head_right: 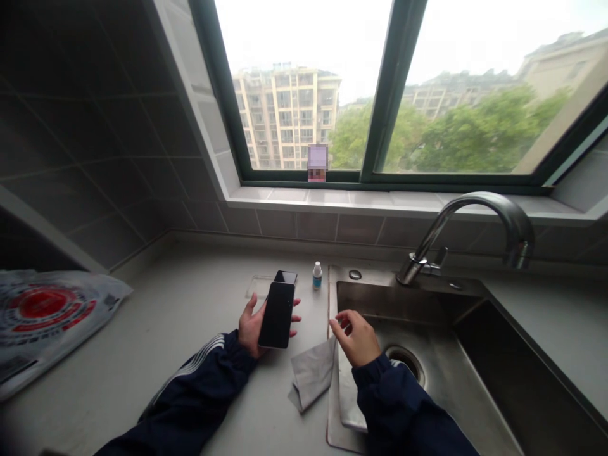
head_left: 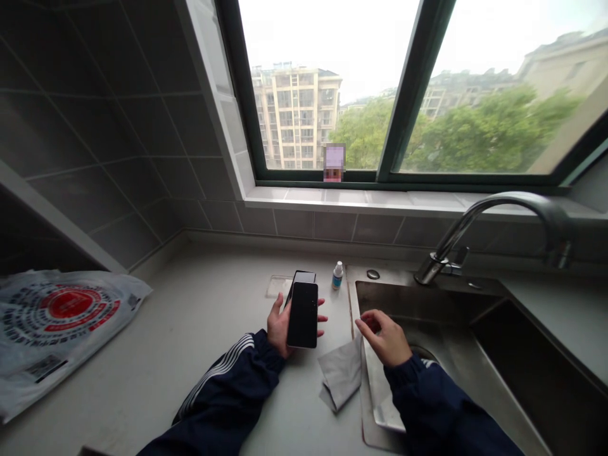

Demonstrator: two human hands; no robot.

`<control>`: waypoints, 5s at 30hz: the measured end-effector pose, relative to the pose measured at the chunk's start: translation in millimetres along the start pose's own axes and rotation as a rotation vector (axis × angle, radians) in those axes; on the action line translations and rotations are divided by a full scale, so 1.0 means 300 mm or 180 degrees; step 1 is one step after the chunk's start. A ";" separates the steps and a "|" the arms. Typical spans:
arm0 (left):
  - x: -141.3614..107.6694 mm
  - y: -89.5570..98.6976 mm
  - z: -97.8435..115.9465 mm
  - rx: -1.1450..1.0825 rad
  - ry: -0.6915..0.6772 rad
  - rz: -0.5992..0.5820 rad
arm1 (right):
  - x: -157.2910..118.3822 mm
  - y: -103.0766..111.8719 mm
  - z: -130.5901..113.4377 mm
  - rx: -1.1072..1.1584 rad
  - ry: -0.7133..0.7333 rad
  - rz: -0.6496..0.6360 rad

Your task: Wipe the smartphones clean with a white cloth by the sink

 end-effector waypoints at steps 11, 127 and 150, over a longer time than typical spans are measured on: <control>0.004 -0.030 -0.001 -0.0045 -0.0264 -0.0017 | -0.052 -0.057 0.067 -0.0441 -0.0317 -0.0663; -0.004 -0.112 -0.172 -0.0690 0.0635 -0.0025 | -0.122 -0.130 -0.210 -0.1011 0.2312 -0.1294; 0.002 -0.077 -0.165 -0.0550 0.0379 0.0430 | -0.204 -0.101 -0.312 -0.0863 0.2682 -0.1598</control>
Point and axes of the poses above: each hand's wrist, its own x-axis towards the middle knuckle, its own y-axis out of the back of the hand, z = x × y, the point moved 3 cm from there along x, towards the middle knuckle, and after that the axes turned 10 degrees about z, right-handed, at the moved point
